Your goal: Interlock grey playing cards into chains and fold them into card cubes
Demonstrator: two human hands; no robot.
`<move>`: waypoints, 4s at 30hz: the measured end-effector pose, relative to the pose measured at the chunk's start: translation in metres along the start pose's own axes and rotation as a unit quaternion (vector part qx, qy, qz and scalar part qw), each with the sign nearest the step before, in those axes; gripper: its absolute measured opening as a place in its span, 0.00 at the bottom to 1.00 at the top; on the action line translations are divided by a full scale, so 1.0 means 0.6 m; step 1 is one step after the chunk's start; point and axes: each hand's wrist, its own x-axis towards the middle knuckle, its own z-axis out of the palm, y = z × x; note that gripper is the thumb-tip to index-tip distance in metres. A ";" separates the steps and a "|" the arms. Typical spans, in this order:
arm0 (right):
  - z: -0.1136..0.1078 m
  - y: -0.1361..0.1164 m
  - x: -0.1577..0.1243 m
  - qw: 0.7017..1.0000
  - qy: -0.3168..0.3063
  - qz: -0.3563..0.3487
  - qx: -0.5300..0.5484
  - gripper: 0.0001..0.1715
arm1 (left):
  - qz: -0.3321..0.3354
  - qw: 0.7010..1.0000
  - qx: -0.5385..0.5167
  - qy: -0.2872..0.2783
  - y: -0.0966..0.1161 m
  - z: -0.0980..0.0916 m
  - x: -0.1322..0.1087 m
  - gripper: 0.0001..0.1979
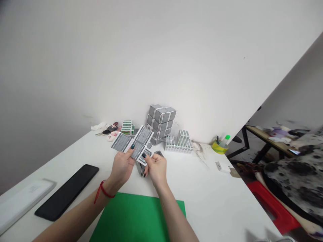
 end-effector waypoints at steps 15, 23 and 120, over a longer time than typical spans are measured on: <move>-0.007 0.012 0.017 0.998 0.020 0.010 0.051 0.19 | 0.007 0.995 0.098 0.035 -0.012 -0.011 -0.005 0.10; 0.030 0.017 -0.013 0.996 0.056 -0.052 0.043 0.23 | 0.099 0.951 0.274 0.103 -0.024 -0.015 -0.024 0.12; -0.129 -0.048 0.045 0.991 0.075 0.017 0.107 0.17 | 0.057 0.663 0.738 -0.115 -0.008 -0.218 0.129 0.20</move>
